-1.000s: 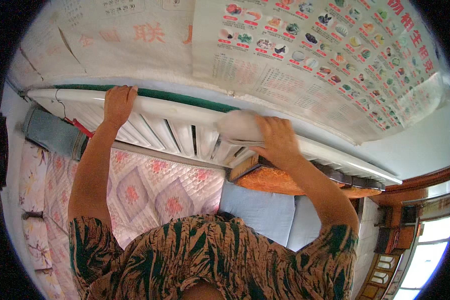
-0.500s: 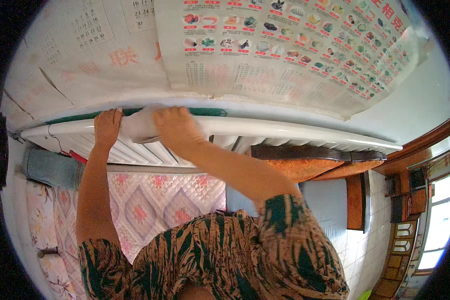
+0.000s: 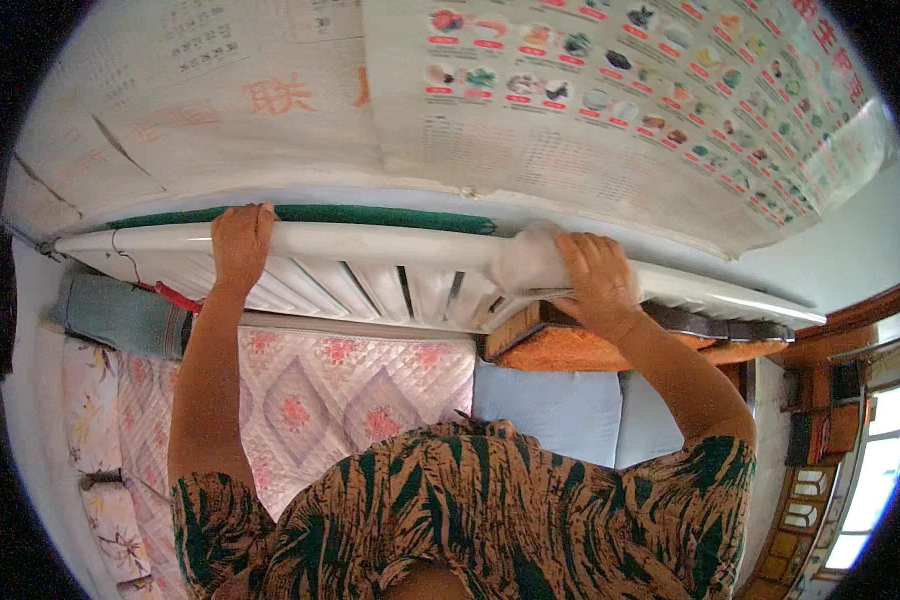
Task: The person wipes a radiator with a cloth and then wipes the glass top and wooden edges of a table.
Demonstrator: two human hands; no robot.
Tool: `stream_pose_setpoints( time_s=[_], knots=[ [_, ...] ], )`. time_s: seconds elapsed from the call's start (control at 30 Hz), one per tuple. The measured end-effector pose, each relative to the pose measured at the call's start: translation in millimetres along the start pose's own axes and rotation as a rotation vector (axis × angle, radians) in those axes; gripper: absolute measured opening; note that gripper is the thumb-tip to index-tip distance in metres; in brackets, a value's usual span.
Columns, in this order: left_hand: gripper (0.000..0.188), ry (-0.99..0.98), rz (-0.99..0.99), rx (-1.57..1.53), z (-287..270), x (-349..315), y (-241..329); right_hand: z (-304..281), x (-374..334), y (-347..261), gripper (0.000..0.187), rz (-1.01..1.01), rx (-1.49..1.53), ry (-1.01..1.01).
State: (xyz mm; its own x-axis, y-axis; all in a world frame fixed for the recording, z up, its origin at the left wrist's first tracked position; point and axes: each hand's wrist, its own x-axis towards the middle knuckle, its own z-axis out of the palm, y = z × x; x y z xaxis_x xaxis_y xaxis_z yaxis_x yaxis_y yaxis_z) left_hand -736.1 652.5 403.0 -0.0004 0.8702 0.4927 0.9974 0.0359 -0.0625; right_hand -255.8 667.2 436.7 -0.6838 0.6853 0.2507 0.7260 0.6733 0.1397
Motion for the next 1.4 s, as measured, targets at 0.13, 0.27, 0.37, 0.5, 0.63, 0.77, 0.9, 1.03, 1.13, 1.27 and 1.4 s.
stream_pose_setpoints(
  time_s=[0.13, 0.27, 0.37, 0.5, 0.63, 0.77, 0.9, 1.03, 1.13, 1.27, 1.4],
  knots=[
    [0.045, -0.032, -0.052, -0.063, -11, -2, 5, 0, 60, -69, 0.085, -0.03, -0.093, -0.154],
    [0.043, -0.072, -0.08, 0.002, -9, -7, -6, 27, 132, -144, 0.073, -0.134, -0.035, -0.093],
    [0.041, -0.072, -0.065, -0.012, -12, 3, 9, 40, 167, -183, 0.065, -0.18, -0.13, 0.154],
    [0.041, -0.009, 0.001, -0.117, -6, -1, 1, 36, 180, -199, 0.061, -0.122, -0.039, 0.142],
    [0.041, 0.02, -0.049, -0.215, -12, -7, -3, 20, 130, -150, 0.068, -0.018, 0.035, 0.04],
    [0.039, 0.041, -0.069, -0.19, -11, -12, 1, 20, 40, -53, 0.083, -0.004, 0.06, 0.065],
    [0.038, 0.088, -0.042, -0.136, -3, -8, 7, -16, -25, 17, 0.088, 0.092, -0.009, -0.052],
    [0.038, 0.059, -0.098, -0.19, -9, -8, 11, -7, -12, -2, 0.089, 0.116, -0.086, -0.054],
    [0.038, 0.062, -0.082, -0.18, -7, -10, 9, 10, 35, -50, 0.085, 0.068, -0.069, -0.045],
    [0.04, 0.075, -0.119, -0.212, -2, -10, 6, 25, 110, -127, 0.06, -0.038, -0.064, -0.017],
    [0.031, 0.172, -0.145, -0.447, -18, -8, 4, 28, 171, -196, 0.05, -0.138, -0.063, 0.081]
  ],
)
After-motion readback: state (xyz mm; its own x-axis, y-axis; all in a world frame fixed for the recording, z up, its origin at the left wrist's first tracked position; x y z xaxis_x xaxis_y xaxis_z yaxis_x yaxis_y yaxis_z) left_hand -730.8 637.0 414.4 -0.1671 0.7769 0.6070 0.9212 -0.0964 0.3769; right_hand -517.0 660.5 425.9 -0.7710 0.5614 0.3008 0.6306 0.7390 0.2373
